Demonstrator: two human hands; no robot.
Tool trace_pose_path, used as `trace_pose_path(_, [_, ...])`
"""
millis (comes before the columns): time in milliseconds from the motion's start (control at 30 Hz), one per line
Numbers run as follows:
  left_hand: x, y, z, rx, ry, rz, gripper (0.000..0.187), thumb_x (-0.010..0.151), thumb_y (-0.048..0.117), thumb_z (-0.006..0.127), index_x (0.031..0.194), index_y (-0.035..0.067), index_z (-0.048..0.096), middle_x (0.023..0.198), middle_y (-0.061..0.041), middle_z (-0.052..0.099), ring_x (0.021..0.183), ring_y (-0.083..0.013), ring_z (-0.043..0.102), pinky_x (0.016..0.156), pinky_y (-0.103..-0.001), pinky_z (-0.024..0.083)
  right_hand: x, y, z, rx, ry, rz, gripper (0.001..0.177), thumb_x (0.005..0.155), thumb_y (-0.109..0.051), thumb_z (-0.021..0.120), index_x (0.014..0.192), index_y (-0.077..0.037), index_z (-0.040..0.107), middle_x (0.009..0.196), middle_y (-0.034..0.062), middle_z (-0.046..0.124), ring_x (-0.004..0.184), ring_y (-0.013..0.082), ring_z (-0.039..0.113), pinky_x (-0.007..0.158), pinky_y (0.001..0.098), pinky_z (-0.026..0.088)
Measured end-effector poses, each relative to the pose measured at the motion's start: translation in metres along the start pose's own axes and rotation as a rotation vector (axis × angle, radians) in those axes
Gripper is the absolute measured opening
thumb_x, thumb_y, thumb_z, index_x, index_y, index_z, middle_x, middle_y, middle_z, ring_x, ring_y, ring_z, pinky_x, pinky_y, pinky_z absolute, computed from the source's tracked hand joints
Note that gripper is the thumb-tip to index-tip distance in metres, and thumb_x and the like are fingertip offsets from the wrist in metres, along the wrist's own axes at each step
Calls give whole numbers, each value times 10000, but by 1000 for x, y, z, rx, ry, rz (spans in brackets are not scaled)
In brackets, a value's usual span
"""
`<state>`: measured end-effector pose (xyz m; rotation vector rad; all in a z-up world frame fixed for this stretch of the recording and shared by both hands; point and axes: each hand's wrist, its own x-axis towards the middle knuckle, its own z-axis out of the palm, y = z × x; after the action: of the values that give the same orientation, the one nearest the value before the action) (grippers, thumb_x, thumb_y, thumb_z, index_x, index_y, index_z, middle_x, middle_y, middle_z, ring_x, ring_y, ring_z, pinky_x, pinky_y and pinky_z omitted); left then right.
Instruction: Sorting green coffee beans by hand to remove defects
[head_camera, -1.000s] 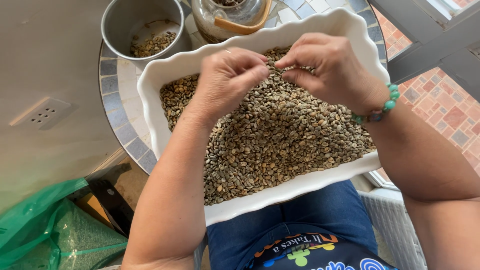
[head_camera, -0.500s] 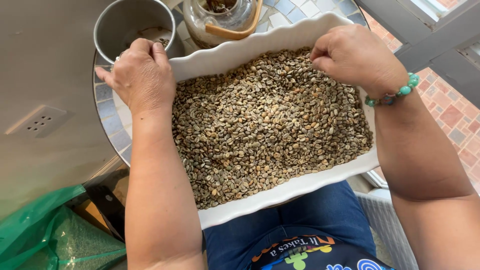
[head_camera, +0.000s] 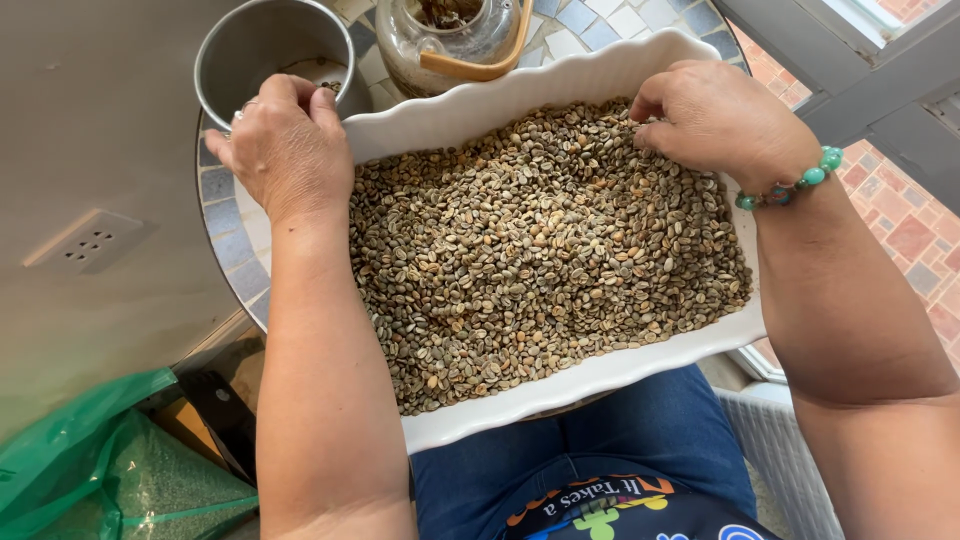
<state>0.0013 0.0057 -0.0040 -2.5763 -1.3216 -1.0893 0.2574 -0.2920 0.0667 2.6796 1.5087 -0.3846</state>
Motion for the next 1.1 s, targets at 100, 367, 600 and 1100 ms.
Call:
trace_pose_path(100, [0,21,-20,0,109,162,163,864,275,862,936,211,731,868,-67,739,852,-312,636,898,-577,360,-2,-11,-7,51,-78,76,419,855,-246,654,1246,-109,715,1148,176,718,1098,357,647,880,493,510])
trace_pose_path(367, [-29,129,-87,-363,-1160,-18,589,1030,568,350,840,98,650,956,-143,736,912,-334,657,790,-494,442,-3,-50,-4,205,-261,0,834,711,-283,778,1484,-127,507,1412,122,603,1253,308,579,1046,400,439])
trace_pose_path(600, [-47,116,-46,-884,-1081,-283,903,884,796,289,1166,78,760,1270,-264,683,1328,-471,536,1131,-557,396,-45,-120,-54,483,-350,-87,481,902,39,632,1380,30,576,1252,267,675,1148,391,685,973,536,577])
trace_pose_path(1100, [-32,123,-86,-841,-1180,-187,843,862,658,260,1360,107,658,1481,-139,583,1397,-289,518,1164,-458,306,18,-19,23,202,17,-138,606,817,-178,704,1415,-128,622,1266,173,639,1171,353,598,1031,443,432])
